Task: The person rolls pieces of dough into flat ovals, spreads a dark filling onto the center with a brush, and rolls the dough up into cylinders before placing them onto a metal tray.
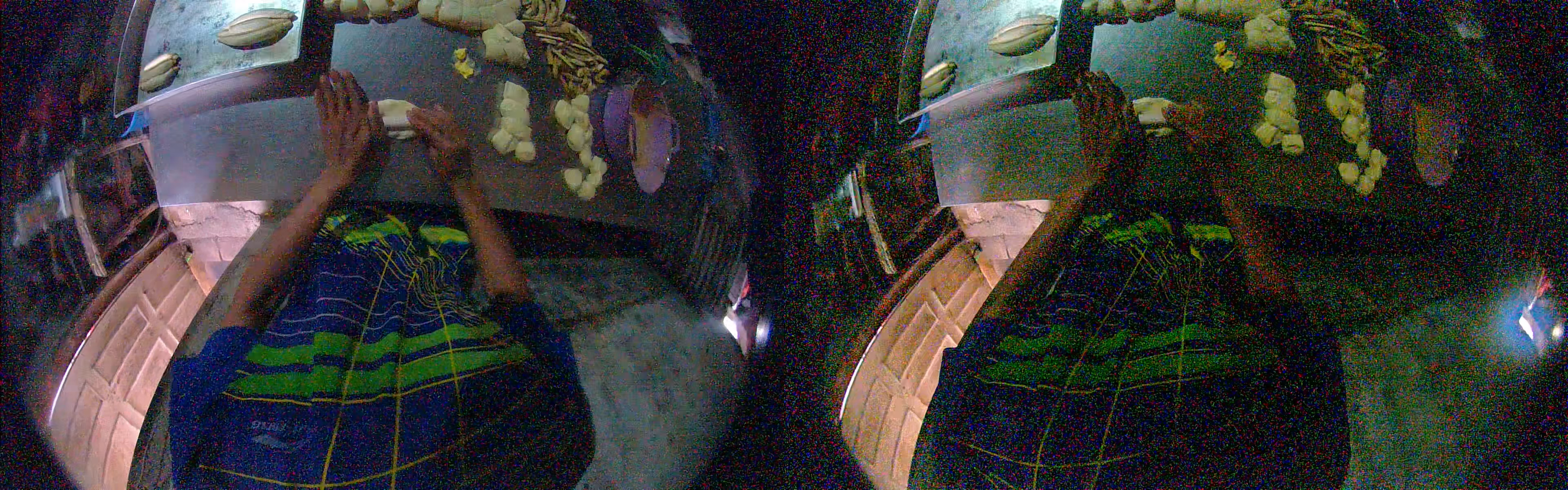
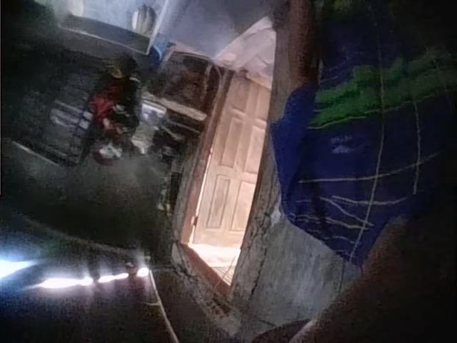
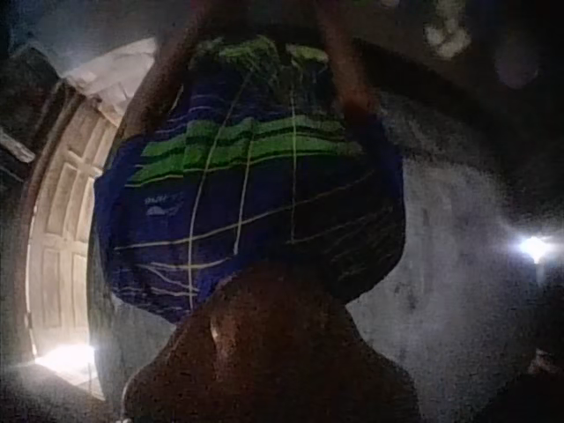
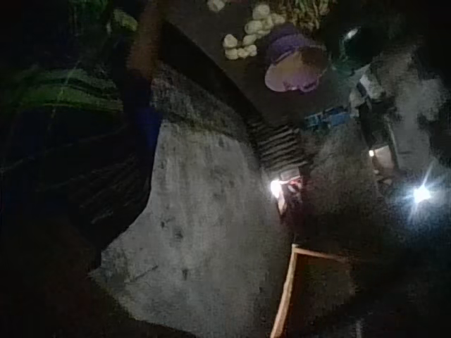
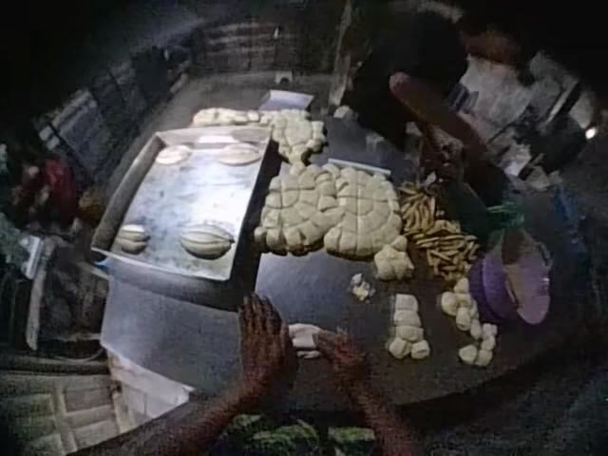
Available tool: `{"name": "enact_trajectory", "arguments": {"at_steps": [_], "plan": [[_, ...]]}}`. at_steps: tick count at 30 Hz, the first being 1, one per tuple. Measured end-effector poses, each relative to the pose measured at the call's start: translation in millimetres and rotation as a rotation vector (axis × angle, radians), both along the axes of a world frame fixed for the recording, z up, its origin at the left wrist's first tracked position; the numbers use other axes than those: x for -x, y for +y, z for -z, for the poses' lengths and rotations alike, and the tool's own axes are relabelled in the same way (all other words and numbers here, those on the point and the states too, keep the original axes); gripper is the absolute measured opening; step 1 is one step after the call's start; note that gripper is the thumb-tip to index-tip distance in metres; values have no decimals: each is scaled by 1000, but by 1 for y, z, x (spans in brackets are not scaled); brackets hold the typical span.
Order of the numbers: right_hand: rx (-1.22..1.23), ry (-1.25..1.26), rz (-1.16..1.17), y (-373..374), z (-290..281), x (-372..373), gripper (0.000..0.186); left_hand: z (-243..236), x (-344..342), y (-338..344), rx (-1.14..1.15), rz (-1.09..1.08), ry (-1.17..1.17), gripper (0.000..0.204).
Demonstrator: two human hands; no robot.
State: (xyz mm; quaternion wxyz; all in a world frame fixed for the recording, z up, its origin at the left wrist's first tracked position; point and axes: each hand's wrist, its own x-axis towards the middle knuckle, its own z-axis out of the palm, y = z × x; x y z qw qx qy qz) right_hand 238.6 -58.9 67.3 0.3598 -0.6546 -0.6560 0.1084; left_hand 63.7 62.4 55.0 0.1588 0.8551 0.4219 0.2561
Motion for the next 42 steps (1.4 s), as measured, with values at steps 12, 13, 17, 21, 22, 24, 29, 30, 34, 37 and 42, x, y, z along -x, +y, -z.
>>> {"name": "enact_trajectory", "arguments": {"at_steps": [12,13,17,21,22,24,29,30,34,37,42], "plan": [[16,-99,104,-46,2,22,53,7,20,-46,102,94,181,70],[25,-113,114,-49,3,24,53,7,22,-48,102,102,184,71],[7,-40,145,-56,1,31,52,7,31,-55,105,125,217,73],[10,-64,180,-70,11,34,51,-5,40,-63,127,144,216,75],[5,-62,185,-74,11,36,50,-16,41,-66,170,144,157,74],[80,-135,195,-88,15,41,49,-13,58,-76,226,213,127,73],[-28,-126,177,-89,27,39,48,-26,69,-74,310,269,-89,74],[-19,-131,165,-82,17,33,49,-37,63,-69,318,234,-104,73],[245,-304,243,-43,-11,42,56,-43,31,-58,262,84,3,72],[373,-286,364,-10,-44,56,71,-44,13,-43,136,20,72,75],[332,-366,422,38,-60,36,72,-70,-21,-8,69,-46,249,80]]}}
